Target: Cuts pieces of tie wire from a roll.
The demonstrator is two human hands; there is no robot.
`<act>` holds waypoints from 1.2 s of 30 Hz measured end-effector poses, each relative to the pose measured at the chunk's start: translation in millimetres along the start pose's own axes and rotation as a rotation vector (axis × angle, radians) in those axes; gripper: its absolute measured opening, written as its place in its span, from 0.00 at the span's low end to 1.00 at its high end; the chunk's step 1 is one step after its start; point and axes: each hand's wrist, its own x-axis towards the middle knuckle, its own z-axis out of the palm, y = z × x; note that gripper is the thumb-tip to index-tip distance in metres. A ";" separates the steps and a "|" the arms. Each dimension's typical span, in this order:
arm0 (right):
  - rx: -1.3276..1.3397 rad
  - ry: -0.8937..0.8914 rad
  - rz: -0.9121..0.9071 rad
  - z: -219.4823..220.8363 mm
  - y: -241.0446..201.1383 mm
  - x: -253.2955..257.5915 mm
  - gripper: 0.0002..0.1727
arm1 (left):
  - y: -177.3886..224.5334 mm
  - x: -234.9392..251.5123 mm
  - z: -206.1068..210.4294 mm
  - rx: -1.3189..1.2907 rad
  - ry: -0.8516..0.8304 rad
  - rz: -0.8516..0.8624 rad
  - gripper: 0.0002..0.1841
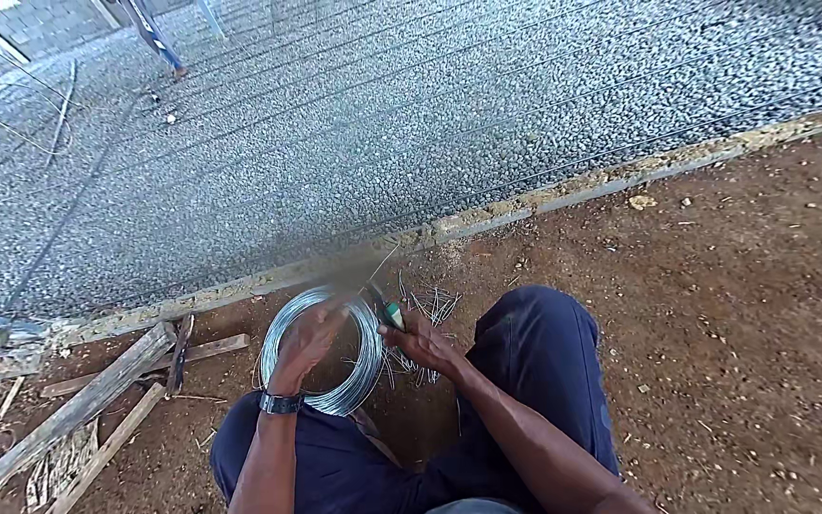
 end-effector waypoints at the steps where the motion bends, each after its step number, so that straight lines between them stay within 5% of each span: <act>1: -0.007 0.002 0.000 0.6 -0.2 0.2 0.23 | 0.0 0.1 0.2 -0.006 0.002 0.001 0.19; 36: -0.033 -0.003 -0.020 1.6 0.5 -0.4 0.24 | -3.6 0.0 5.2 -0.001 -0.054 -0.014 0.19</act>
